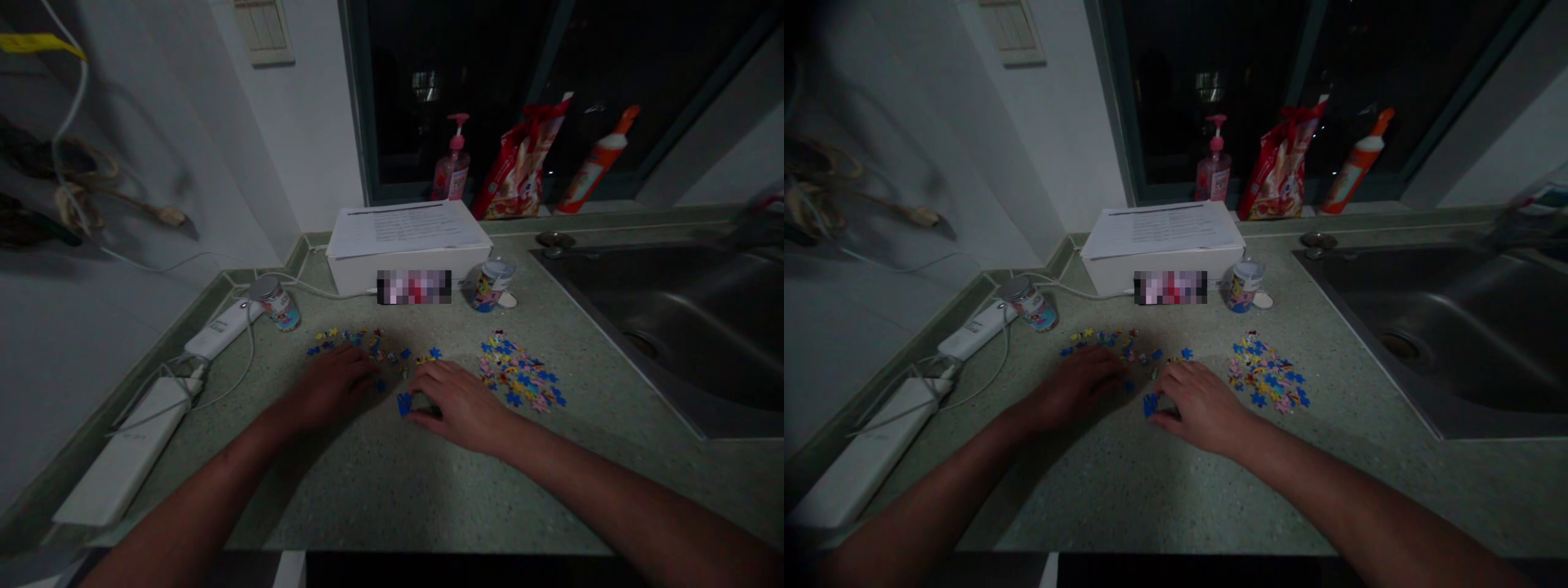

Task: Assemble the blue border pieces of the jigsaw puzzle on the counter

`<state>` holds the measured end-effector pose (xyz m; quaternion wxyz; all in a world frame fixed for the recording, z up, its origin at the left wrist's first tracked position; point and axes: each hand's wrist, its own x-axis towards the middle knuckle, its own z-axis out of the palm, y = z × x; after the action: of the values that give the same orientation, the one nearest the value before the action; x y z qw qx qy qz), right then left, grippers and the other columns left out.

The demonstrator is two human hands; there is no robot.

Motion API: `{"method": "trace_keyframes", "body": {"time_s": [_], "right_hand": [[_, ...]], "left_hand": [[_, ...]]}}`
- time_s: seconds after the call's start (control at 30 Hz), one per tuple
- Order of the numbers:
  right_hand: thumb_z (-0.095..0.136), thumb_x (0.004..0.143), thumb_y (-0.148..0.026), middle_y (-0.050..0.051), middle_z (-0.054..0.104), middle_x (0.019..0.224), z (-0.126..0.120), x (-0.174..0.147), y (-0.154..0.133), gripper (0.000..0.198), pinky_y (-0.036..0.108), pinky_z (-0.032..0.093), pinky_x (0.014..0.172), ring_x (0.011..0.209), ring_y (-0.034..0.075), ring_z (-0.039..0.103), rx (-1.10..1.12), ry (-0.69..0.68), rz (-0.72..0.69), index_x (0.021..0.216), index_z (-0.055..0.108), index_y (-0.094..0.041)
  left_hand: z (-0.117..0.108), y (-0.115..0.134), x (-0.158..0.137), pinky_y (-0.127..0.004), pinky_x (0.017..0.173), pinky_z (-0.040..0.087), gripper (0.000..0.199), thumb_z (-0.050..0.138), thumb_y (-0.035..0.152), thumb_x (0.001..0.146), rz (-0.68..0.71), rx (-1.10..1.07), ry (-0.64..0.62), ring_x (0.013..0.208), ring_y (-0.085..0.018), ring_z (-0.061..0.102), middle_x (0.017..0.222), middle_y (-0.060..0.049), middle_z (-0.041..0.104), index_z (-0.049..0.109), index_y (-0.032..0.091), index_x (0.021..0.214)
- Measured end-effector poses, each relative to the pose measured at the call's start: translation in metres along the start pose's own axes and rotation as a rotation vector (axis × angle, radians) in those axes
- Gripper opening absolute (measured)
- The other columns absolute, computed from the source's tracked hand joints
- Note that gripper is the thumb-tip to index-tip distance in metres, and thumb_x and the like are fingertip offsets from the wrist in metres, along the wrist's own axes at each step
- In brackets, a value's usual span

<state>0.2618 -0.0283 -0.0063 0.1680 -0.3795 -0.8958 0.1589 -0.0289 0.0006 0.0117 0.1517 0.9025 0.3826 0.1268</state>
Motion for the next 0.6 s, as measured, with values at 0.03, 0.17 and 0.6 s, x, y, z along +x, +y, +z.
{"method": "trace_keyframes", "body": {"time_s": [0.03, 0.17, 0.6], "right_hand": [[0.087, 0.095, -0.036, 0.011, 0.075, 0.112, 0.000, 0.000, 0.000, 0.026, 0.049, 0.057, 0.097, 0.109, 0.032, 0.072, 0.002, 0.004, -0.002, 0.113, 0.075, -0.020], [0.082, 0.098, -0.030, 0.010, 0.074, 0.110, 0.000, -0.001, 0.000, 0.019, 0.048, 0.057, 0.097, 0.108, 0.031, 0.072, -0.001, 0.013, -0.004, 0.112, 0.075, -0.020], [0.076, 0.101, -0.025, 0.010, 0.073, 0.109, -0.009, 0.001, 0.005, 0.011, 0.046, 0.057, 0.093, 0.105, 0.029, 0.070, -0.017, 0.052, 0.009, 0.111, 0.074, -0.020]], "left_hand": [[-0.001, -0.002, -0.001, -0.045, 0.097, 0.053, 0.025, 0.056, 0.020, 0.109, -0.012, 0.009, 0.016, 0.111, -0.029, 0.068, 0.118, -0.009, 0.077, 0.077, 0.023, 0.123], [-0.002, -0.002, -0.002, -0.046, 0.097, 0.053, 0.023, 0.058, 0.017, 0.105, -0.013, 0.027, 0.040, 0.109, -0.031, 0.067, 0.114, -0.009, 0.076, 0.077, 0.022, 0.115], [0.005, 0.010, 0.005, -0.047, 0.100, 0.053, 0.020, 0.066, 0.012, 0.095, -0.022, -0.104, -0.007, 0.116, -0.030, 0.065, 0.122, -0.009, 0.073, 0.075, 0.025, 0.109]]}}
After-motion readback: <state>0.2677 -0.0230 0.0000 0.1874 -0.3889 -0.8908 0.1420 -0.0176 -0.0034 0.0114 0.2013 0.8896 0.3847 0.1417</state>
